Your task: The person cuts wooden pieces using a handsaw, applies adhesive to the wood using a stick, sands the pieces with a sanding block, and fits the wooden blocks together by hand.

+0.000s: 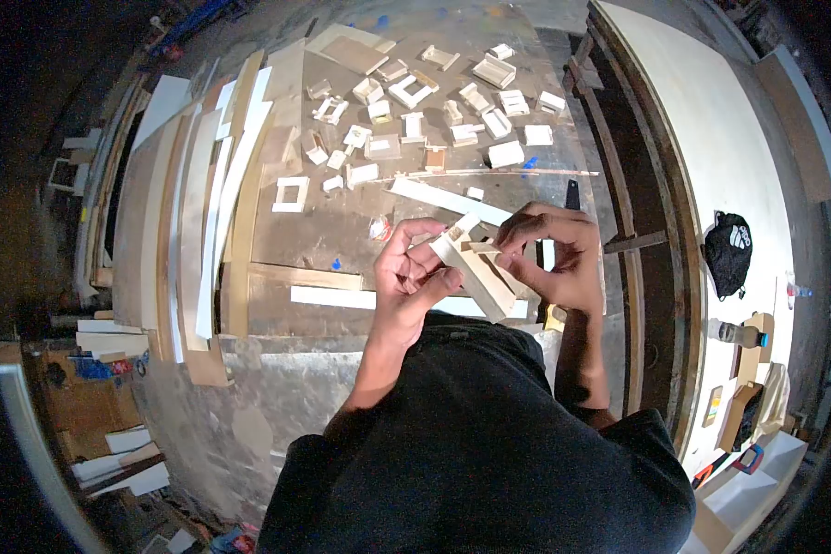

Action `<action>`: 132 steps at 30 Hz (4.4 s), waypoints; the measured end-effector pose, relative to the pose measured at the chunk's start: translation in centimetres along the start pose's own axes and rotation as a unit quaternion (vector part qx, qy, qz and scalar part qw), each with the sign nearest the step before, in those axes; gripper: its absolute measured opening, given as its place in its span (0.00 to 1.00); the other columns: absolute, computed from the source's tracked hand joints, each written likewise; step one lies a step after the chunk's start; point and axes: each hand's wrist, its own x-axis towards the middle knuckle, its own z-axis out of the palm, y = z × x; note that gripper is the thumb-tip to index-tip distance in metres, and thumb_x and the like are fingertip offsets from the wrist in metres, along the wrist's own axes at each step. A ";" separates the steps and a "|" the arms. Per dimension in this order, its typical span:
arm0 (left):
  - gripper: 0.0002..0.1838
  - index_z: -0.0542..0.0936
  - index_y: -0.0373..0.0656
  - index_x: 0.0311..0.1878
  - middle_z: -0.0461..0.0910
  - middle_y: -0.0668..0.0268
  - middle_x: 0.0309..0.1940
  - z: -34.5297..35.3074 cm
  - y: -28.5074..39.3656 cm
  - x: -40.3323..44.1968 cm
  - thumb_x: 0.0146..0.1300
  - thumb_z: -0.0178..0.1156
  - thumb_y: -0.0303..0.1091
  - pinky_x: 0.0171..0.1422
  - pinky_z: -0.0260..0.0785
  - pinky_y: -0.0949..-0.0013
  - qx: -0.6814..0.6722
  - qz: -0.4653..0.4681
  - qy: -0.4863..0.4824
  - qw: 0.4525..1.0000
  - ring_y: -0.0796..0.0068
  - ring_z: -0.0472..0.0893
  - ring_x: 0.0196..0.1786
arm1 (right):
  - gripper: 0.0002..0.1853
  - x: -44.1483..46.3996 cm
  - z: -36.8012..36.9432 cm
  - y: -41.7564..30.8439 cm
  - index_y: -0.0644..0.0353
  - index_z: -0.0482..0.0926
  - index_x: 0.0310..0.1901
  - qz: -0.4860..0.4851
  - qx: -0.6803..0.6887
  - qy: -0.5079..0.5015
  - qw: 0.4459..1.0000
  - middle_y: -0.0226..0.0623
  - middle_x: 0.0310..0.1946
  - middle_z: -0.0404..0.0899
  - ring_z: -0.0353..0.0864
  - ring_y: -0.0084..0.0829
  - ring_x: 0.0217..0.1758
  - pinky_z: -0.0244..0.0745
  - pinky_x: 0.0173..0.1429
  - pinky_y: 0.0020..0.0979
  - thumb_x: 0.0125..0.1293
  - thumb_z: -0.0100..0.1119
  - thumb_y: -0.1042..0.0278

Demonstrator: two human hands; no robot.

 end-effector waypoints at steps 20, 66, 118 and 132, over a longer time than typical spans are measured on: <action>0.27 0.68 0.38 0.64 0.83 0.50 0.53 -0.8 0.7 -1.5 0.62 0.63 0.19 0.59 0.75 0.66 -0.082 -0.001 0.030 0.996 0.68 0.83 0.54 | 0.06 -0.6 0.2 0.6 0.62 0.86 0.33 0.091 0.007 -0.025 0.996 0.33 0.32 0.85 0.81 0.22 0.33 0.75 0.39 0.25 0.53 0.72 0.82; 0.33 0.62 0.34 0.73 0.73 0.54 0.65 -27.4 10.6 -7.4 0.65 0.59 0.23 0.72 0.68 0.54 -0.124 0.038 0.242 0.962 0.59 0.76 0.66 | 0.19 -14.6 14.6 29.4 0.52 0.85 0.50 0.292 -0.487 -0.128 0.814 0.41 0.45 0.86 0.87 0.40 0.45 0.81 0.49 0.38 0.56 0.72 0.61; 0.26 0.69 0.41 0.66 0.82 0.56 0.54 -17.4 12.3 -4.5 0.65 0.64 0.24 0.57 0.79 0.62 -0.138 -0.024 0.113 0.984 0.67 0.83 0.54 | 0.15 4.8 21.0 -3.9 0.70 0.85 0.37 0.074 0.094 0.015 0.993 0.48 0.40 0.84 0.85 0.37 0.46 0.82 0.50 0.34 0.44 0.74 0.89; 0.26 0.70 0.41 0.65 0.83 0.56 0.53 -15.8 11.7 -5.7 0.64 0.65 0.25 0.59 0.78 0.64 -0.182 -0.009 0.098 0.978 0.66 0.84 0.54 | 0.13 3.1 20.8 -5.0 0.71 0.85 0.39 0.077 0.127 0.002 0.989 0.50 0.46 0.83 0.87 0.33 0.46 0.85 0.48 0.29 0.50 0.69 0.93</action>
